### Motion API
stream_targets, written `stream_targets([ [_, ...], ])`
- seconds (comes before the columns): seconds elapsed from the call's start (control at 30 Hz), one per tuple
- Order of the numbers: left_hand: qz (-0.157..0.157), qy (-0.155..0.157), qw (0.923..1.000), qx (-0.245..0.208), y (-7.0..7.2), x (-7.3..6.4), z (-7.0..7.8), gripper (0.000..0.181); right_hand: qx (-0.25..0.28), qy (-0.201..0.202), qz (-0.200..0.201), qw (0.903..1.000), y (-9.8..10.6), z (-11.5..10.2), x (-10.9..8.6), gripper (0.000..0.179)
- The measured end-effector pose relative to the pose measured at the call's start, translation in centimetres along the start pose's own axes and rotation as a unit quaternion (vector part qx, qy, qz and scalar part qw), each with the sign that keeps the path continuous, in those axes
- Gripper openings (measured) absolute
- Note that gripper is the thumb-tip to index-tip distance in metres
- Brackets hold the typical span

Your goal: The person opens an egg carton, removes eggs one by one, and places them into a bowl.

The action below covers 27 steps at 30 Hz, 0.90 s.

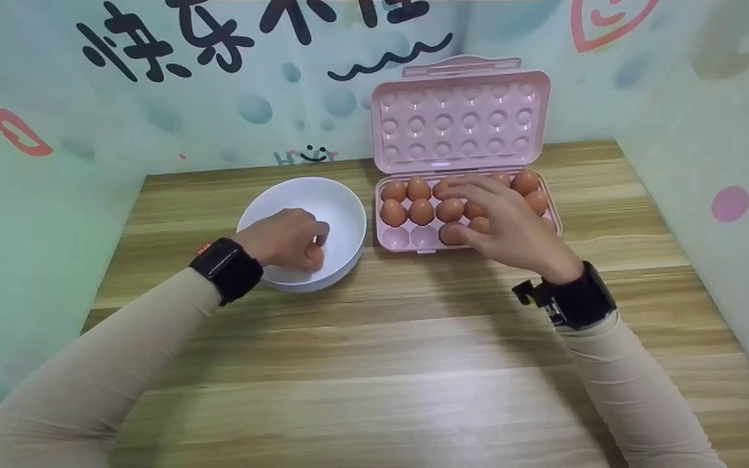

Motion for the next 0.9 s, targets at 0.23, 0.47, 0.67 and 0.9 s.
stream_targets([
  [0.23,-0.005,0.017,0.9998,0.001,0.1,-0.3,0.1,0.017,-0.004,0.001,-0.008,1.0,0.0,0.0,0.1,0.05],
  [0.47,-0.007,0.023,0.9996,-0.013,0.3,-0.5,0.0,0.022,-0.006,0.013,-0.019,0.9997,0.3,0.4,0.0,0.051],
  [0.67,0.006,0.05,0.9982,-0.033,1.8,-0.5,0.6,0.033,-0.028,0.037,-0.039,0.9982,0.7,0.9,0.0,0.041],
  [0.9,0.09,0.027,0.9946,-0.045,3.8,-0.1,3.3,0.04,-0.047,0.079,-0.087,0.992,0.2,1.7,0.9,0.042],
])
Point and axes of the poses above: each hand's wrist, its own x-axis towards the middle knuckle, its own y-axis out of the back of the hand, z = x × y, the point moved 5 cm from there along x, towards the middle knuckle, and after that the axes turned 3 degrees about -y, right-handed, at the moved point
